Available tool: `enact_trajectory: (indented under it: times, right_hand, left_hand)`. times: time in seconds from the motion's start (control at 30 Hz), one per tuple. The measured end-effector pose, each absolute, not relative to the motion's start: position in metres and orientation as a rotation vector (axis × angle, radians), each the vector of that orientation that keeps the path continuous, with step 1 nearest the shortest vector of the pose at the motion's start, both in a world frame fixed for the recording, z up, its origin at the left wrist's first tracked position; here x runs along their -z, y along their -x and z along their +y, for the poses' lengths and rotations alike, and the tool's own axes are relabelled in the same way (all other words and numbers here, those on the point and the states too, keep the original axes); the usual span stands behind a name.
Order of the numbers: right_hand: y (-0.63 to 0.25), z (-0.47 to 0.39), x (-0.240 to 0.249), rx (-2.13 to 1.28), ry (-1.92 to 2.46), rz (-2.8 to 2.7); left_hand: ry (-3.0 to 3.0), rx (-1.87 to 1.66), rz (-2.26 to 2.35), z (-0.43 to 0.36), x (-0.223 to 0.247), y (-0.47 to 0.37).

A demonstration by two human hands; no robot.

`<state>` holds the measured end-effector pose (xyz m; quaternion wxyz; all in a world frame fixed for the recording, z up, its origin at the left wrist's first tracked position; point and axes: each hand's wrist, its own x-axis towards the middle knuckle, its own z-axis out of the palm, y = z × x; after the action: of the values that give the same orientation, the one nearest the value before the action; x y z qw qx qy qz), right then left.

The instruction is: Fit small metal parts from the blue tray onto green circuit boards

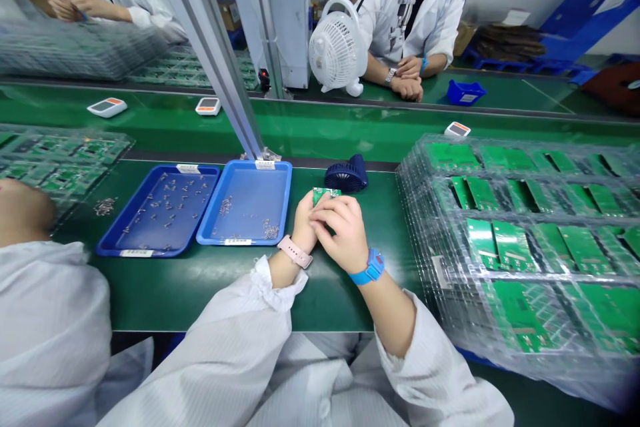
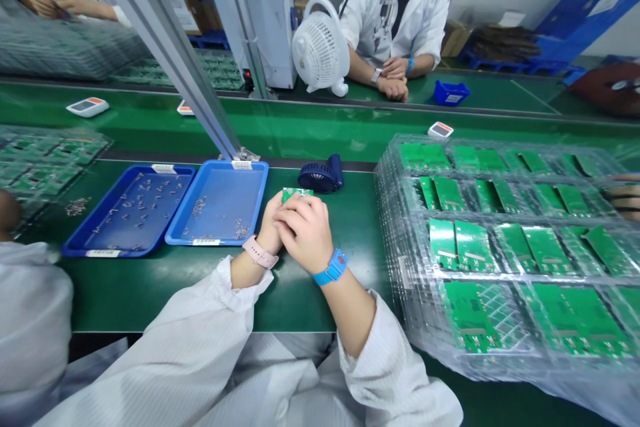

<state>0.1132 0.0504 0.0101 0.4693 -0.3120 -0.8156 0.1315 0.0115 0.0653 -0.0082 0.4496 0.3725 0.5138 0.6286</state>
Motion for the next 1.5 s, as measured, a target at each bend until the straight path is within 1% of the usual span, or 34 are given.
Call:
enact_trajectory:
  times: [0.23, 0.37, 0.47, 0.63, 1.0, 1.5]
  right_hand:
    - [-0.113, 0.05, -0.009, -0.235, 0.701, -2.096]
    - [-0.116, 0.051, -0.011, -0.256, 0.625, -2.065]
    - [-0.125, 0.059, -0.013, -0.313, 0.738, -1.944]
    - [-0.138, 0.075, -0.007, -0.312, 0.94, -1.805]
    - [-0.147, 0.089, 0.003, -0.352, 0.934, -1.938]
    - [-0.153, 0.091, 0.0, -0.272, 0.848, -2.1]
  left_hand:
    - [-0.917, -1.53, 1.317, 0.064, 0.013, -0.012]
    - [-0.923, -1.53, 1.341, 0.065, 0.017, -0.008]
    - [-0.896, -1.531, 1.333, 0.067, 0.015, -0.005]
    - [-0.758, -1.483, 1.295, 0.069, 0.011, -0.004]
    - [-0.609, -1.502, 1.23, 0.07, 0.007, -0.001]
    - [-0.655, -1.389, 1.346, 0.07, 0.009, 0.0]
